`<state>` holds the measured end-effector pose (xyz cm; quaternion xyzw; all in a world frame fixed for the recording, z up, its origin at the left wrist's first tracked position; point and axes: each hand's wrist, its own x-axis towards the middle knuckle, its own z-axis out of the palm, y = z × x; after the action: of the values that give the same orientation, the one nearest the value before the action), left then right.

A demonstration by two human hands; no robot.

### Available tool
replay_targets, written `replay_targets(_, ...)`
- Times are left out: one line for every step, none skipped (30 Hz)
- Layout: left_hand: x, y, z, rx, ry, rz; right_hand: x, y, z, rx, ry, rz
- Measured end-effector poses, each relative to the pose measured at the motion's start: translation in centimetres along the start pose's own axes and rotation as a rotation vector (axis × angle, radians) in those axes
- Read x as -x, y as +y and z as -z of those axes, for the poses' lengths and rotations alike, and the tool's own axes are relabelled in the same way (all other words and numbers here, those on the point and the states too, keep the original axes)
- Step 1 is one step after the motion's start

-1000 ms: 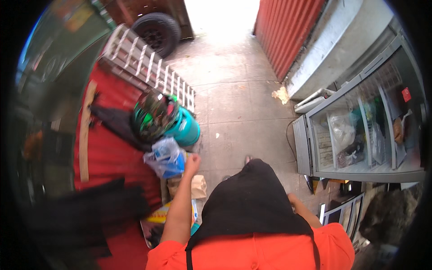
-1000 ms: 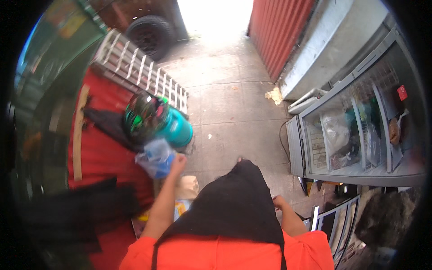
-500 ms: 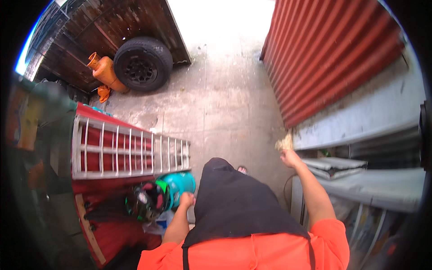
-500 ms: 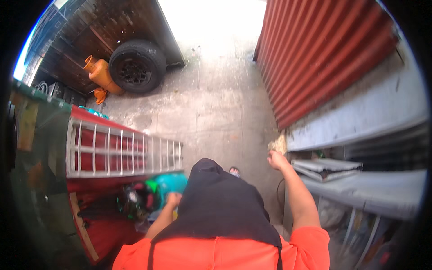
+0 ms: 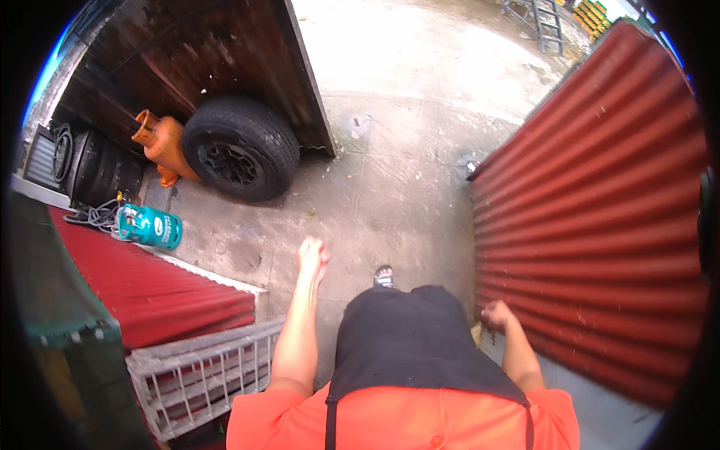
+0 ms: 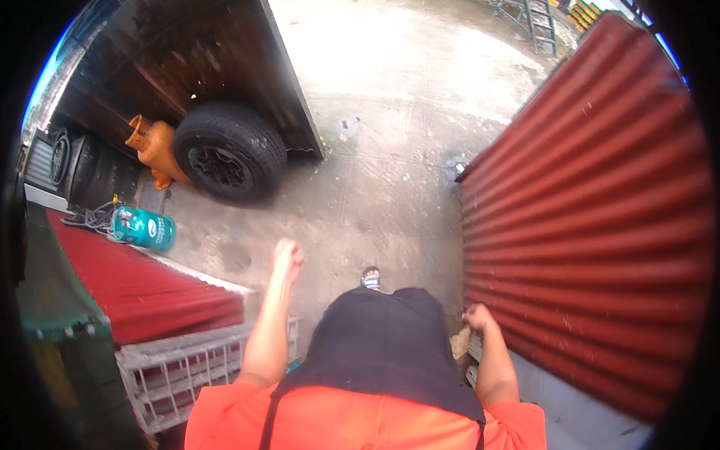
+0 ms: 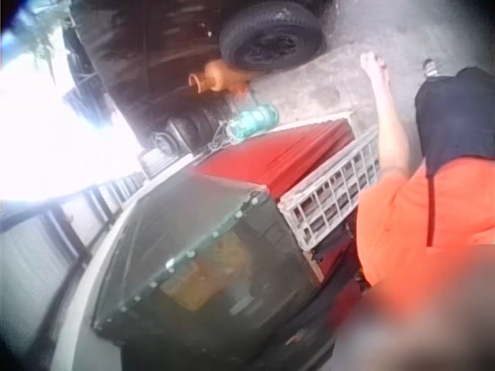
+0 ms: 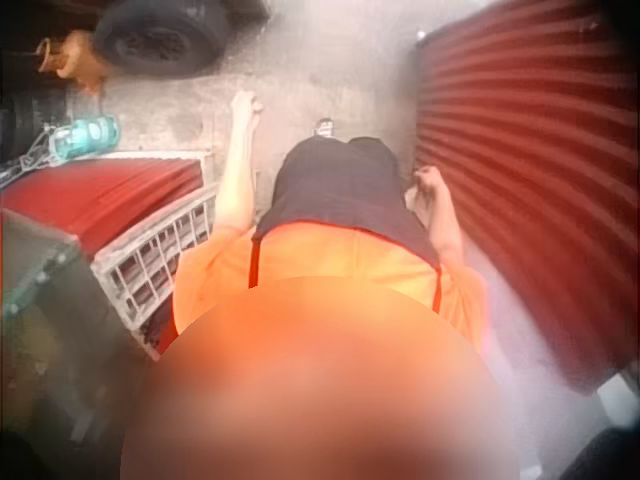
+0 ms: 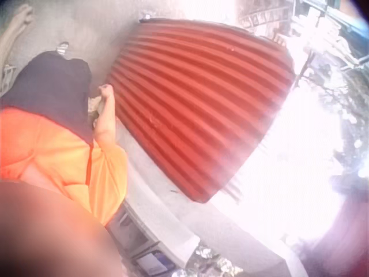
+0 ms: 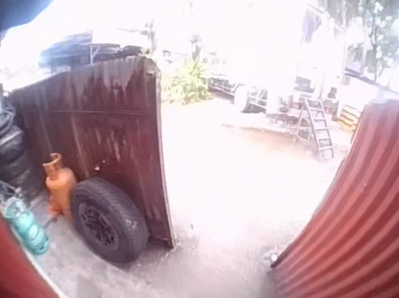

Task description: The person uses a mesh strainer to scoop plastic bottles and other items from a blue bin filled with water and transfers them into an orange plastic bag. They repeat this process several times, then walk outside and move a metal hand truck.

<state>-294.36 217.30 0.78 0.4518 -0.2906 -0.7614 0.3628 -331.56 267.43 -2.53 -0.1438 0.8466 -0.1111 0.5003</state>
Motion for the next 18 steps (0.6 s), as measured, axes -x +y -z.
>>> replay_targets(-2.5, 4.5, -5.4, 0.188, -0.249, -0.011, -1.0, 0.4, -0.5, -0.224, -0.056, -0.157)
replay_targets(-4.9, 8.6, -11.0, 0.585, -0.468, 0.171, -2.0, 0.5, -1.3, -0.403, -0.036, -0.201)
replay_targets(-5.9, 11.4, -15.9, 0.688, -0.596, 0.123, -3.2, 0.3, -1.6, -0.424, -0.023, -0.115)
replay_targets(-8.0, 14.3, -20.3, 0.745, -0.756, 0.157, -4.9, -0.4, -2.1, -0.283, 0.064, -0.029)
replay_targets(-9.9, 16.6, -23.8, 0.73, -0.839, 0.163, -7.0, -1.4, -1.8, -0.255, 0.036, -0.096)
replay_targets(-12.5, 18.2, -27.0, 0.712, -0.882, 0.189, -9.6, -2.5, -1.3, -0.234, 0.008, -0.146)
replay_targets(-15.4, 19.1, -29.7, 0.703, -0.893, 0.208, -12.6, -4.0, -0.4, -0.21, -0.008, -0.177)
replay_targets(-18.7, 19.7, -32.1, 0.694, -0.882, 0.217, -16.1, -5.9, 1.1, -0.183, -0.02, -0.193)
replay_targets(-22.2, 19.9, -34.3, 0.672, -0.898, 0.214, -20.1, -8.3, 3.1, -0.151, -0.024, -0.196)
replay_targets(-25.8, 19.8, -36.2, 0.648, -0.887, 0.224, -24.5, -11.2, 5.6, -0.112, -0.028, -0.183)
replay_targets(-29.4, 19.9, -38.2, 0.607, -0.854, 0.242, -28.8, -14.9, 9.0, -0.051, -0.018, -0.153)
replay_targets(-32.6, 20.2, -39.7, 0.466, -0.655, 0.303, -33.4, -19.5, 13.0, 0.029, -0.002, -0.099)
replay_targets(-35.5, 20.4, -41.4, 0.104, -0.409, 0.318, -37.4, -24.6, 17.6, 0.148, 0.032, -0.015)
replay_targets(-38.3, 20.6, -43.2, -0.192, -0.3, 0.311, -40.9, -30.4, 22.7, 0.274, 0.082, 0.053)
replay_targets(-40.5, 21.1, -44.3, -0.424, -0.279, 0.239, -44.9, -37.9, 27.2, 0.384, 0.062, 0.171)
replay_targets(-43.0, 21.9, -45.5, -0.517, -0.303, 0.184, -47.5, -45.2, 32.2, 0.526, 0.058, 0.182)
replay_targets(-45.7, 22.9, -46.5, -0.448, -0.343, 0.17, -50.0, -53.1, 37.3, 0.491, 0.071, 0.15)
replay_targets(-48.7, 24.1, -47.3, -0.382, -0.379, 0.15, -51.6, -61.0, 41.6, 0.352, 0.211, 0.286)
